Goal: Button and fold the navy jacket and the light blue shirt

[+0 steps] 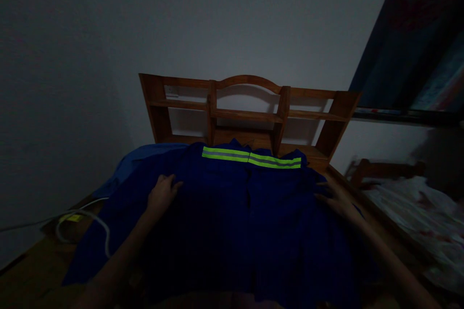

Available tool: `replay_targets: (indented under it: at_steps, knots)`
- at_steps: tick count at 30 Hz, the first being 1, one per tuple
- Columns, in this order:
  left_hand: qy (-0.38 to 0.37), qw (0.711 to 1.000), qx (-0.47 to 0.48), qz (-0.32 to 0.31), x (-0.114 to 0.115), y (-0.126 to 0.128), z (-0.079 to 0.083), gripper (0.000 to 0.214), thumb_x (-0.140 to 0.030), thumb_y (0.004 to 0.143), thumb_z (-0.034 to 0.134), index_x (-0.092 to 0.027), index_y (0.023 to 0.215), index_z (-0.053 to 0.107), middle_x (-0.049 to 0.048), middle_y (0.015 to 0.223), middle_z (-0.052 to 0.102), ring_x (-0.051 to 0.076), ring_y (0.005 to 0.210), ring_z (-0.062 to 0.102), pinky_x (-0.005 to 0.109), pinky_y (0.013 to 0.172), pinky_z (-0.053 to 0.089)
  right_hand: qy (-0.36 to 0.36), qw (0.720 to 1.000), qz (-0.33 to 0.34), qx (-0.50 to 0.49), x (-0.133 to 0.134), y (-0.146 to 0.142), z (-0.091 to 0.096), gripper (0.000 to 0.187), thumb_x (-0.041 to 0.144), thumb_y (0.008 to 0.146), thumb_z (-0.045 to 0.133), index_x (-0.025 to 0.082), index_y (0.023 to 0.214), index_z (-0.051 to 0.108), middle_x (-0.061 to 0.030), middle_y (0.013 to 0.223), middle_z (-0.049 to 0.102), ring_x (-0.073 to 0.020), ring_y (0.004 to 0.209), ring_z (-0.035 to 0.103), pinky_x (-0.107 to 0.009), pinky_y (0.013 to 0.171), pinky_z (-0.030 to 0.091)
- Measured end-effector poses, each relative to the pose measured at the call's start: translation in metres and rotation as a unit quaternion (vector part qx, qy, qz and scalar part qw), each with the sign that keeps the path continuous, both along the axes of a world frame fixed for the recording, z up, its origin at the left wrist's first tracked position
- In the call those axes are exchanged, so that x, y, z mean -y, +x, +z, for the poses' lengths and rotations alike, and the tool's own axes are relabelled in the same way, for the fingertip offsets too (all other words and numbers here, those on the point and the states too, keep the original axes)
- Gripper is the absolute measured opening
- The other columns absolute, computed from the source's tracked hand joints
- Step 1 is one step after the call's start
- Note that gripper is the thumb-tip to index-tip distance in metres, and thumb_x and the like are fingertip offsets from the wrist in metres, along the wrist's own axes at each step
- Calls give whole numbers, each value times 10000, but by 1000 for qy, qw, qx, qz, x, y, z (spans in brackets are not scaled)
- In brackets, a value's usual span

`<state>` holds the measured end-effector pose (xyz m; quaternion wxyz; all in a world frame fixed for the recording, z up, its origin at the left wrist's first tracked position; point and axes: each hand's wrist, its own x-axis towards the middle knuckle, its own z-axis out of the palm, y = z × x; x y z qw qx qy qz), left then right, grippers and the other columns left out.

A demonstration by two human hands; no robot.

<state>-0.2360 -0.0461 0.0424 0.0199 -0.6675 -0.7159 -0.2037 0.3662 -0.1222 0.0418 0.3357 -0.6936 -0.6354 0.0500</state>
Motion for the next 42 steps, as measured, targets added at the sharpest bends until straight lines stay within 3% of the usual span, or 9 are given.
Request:
replay_targets:
  at_steps: [5, 10, 15, 18, 20, 26, 31, 35, 42]
  knots:
    - [72, 996, -40, 46, -22, 36, 30, 421, -420, 927, 240, -149, 1137, 485, 158, 1141, 468, 258, 849, 591, 345, 684, 457, 45, 985, -49, 159, -27, -15, 39, 319, 306, 875, 420, 164, 1129, 550, -120, 1085, 606, -241, 979, 581, -362, 845, 447]
    - [141, 987, -75, 18, -27, 74, 50, 381, -292, 916, 308, -56, 1174, 460, 239, 1213, 453, 323, 1025, 530, 426, 818, 432, 82, 957, -85, 265, -26, -62, 48, 379, 213, 880, 402, 121, 1234, 497, -224, 1207, 498, -344, 1087, 486, -504, 866, 396]
    - [210, 950, -66, -221, 35, 139, 46, 452, -421, 913, 350, -133, 1232, 488, 162, 1365, 398, 300, 1272, 352, 472, 1059, 249, 102, 960, 100, 239, 27, -151, 37, 394, 338, 928, 384, 221, 1295, 468, -105, 1349, 422, -245, 1204, 429, -401, 998, 379]
    - [124, 909, -66, -393, 75, 175, 20, 543, -530, 892, 346, -228, 1340, 397, 83, 1440, 342, 271, 1347, 246, 479, 1094, 189, 44, 958, 211, 189, 58, -194, 15, 460, 441, 920, 392, 282, 1352, 407, -44, 1412, 369, -228, 1275, 368, -403, 1049, 350]
    - [54, 896, -55, -438, 84, 185, 0, 588, -568, 885, 323, -264, 1389, 320, 67, 1466, 301, 267, 1359, 226, 485, 1087, 195, 7, 956, 240, 170, 67, -205, -1, 510, 475, 914, 392, 286, 1386, 355, -44, 1441, 327, -243, 1315, 312, -454, 1072, 310]
    - [0, 892, -31, -451, 56, 178, -18, 579, -555, 893, 321, -282, 1403, 279, 45, 1454, 332, 244, 1359, 232, 497, 1098, 137, -5, 973, 219, 66, 66, -195, -21, 455, 424, 902, 457, 262, 1327, 444, -62, 1398, 391, -234, 1288, 354, -451, 1070, 315]
    - [63, 903, 19, -425, 87, 192, -13, 333, -303, 909, 423, -191, 1203, 533, 99, 1254, 513, 237, 1209, 415, 409, 1026, 304, 44, 967, 250, -34, 83, -196, -16, 248, 243, 916, 447, 264, 1100, 612, -46, 1095, 567, -168, 1040, 537, -317, 907, 453]
    - [12, 917, 165, -363, 114, 210, -23, 153, -184, 842, 516, -184, 950, 624, 58, 977, 573, 186, 945, 533, 323, 879, 417, 60, 963, 263, -7, 90, -198, -20, 266, 179, 906, 440, 256, 1087, 618, -56, 991, 558, -180, 948, 537, -325, 823, 461]
    - [-64, 901, 285, -321, 105, 218, -22, 113, -191, 723, 647, -186, 835, 633, 27, 834, 580, 171, 833, 545, 281, 756, 419, 52, 964, 251, 74, 89, -202, -21, 326, 169, 906, 414, 249, 1177, 576, -71, 956, 527, -202, 898, 509, -372, 796, 446]
